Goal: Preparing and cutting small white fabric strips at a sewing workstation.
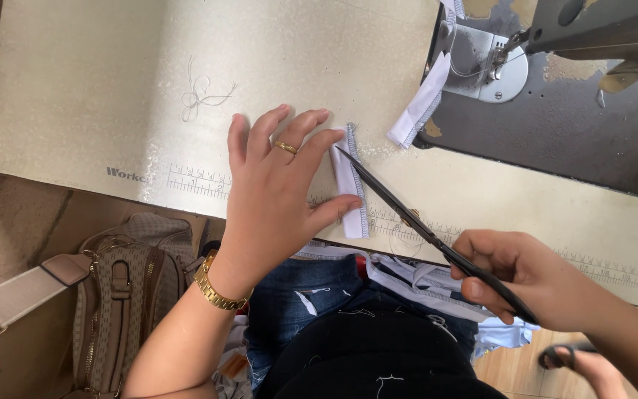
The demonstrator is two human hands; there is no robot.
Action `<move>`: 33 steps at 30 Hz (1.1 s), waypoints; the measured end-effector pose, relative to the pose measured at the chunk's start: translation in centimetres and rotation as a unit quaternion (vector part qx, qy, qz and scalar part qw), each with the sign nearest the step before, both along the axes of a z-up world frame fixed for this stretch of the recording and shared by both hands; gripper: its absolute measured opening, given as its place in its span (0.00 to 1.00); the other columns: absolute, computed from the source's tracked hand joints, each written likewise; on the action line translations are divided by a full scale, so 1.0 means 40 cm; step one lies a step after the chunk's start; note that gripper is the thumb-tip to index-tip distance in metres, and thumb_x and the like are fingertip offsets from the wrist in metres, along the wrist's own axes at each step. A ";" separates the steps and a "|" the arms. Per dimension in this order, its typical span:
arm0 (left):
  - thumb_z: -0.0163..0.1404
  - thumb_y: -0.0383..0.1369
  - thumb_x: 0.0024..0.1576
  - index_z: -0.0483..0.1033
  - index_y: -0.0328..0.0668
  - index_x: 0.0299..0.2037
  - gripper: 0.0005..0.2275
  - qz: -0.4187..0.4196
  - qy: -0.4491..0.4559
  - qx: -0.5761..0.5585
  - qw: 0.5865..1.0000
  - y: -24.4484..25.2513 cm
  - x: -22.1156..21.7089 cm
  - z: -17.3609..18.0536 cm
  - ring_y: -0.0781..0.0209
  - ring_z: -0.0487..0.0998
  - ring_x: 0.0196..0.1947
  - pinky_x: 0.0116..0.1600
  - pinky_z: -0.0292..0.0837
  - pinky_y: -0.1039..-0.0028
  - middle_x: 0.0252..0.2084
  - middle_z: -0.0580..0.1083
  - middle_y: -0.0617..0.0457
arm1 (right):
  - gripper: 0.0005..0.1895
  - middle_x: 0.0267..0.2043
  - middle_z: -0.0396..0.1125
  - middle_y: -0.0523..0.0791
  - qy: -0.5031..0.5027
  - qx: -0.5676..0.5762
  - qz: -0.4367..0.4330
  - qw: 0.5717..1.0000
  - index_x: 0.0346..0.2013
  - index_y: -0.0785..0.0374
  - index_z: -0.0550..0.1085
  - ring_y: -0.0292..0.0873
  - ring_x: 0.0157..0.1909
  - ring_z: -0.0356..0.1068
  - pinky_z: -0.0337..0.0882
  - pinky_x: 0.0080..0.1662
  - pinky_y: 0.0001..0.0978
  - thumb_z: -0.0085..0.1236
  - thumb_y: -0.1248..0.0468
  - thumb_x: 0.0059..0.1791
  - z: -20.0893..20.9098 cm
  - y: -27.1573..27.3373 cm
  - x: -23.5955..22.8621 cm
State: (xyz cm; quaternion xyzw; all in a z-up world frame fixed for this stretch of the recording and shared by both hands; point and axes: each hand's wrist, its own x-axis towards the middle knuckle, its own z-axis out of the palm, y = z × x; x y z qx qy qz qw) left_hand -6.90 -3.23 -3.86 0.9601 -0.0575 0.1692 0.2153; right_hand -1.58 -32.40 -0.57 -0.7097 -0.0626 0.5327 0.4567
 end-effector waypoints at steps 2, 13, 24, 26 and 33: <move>0.50 0.56 0.50 0.69 0.48 0.51 0.26 0.000 -0.001 0.001 1.000 0.001 0.001 0.000 0.47 0.60 0.57 0.61 0.45 0.47 0.56 0.66 0.56 | 0.17 0.05 0.59 0.45 -0.002 0.019 0.006 1.000 0.27 0.71 0.72 0.34 0.09 0.54 0.55 0.14 0.27 0.59 0.57 0.40 -0.001 0.002 0.010; 0.52 0.56 0.49 0.70 0.47 0.51 0.26 -0.002 0.000 -0.003 1.000 0.003 0.003 -0.003 0.47 0.60 0.57 0.61 0.46 0.46 0.56 0.66 0.56 | 0.08 0.18 0.64 0.44 0.017 -0.085 0.017 0.996 0.28 0.71 0.74 0.36 0.19 0.52 0.51 0.21 0.28 0.64 0.68 0.41 -0.028 -0.022 0.041; 0.49 0.56 0.50 0.68 0.48 0.52 0.27 0.001 0.012 0.003 1.000 0.001 0.005 0.003 0.47 0.60 0.58 0.61 0.45 0.47 0.56 0.66 0.56 | 0.09 0.10 0.53 0.42 -0.039 -0.079 0.099 0.991 0.25 0.68 0.75 0.36 0.13 0.51 0.55 0.18 0.28 0.63 0.63 0.42 -0.011 -0.008 0.085; 0.50 0.56 0.50 0.68 0.48 0.52 0.27 0.001 0.014 0.004 1.000 0.001 0.004 0.003 0.47 0.60 0.58 0.61 0.45 0.47 0.56 0.66 0.56 | 0.10 0.11 0.53 0.42 -0.050 -0.081 0.107 0.990 0.25 0.67 0.75 0.36 0.15 0.50 0.53 0.19 0.28 0.64 0.63 0.41 -0.008 -0.007 0.092; 0.51 0.56 0.49 0.68 0.47 0.51 0.27 0.001 0.016 0.005 1.000 0.003 0.007 0.001 0.47 0.60 0.57 0.61 0.45 0.48 0.57 0.65 0.56 | 0.12 0.10 0.56 0.43 -0.085 -0.114 0.136 0.980 0.21 0.65 0.76 0.36 0.16 0.50 0.51 0.20 0.30 0.67 0.59 0.40 0.023 0.024 0.115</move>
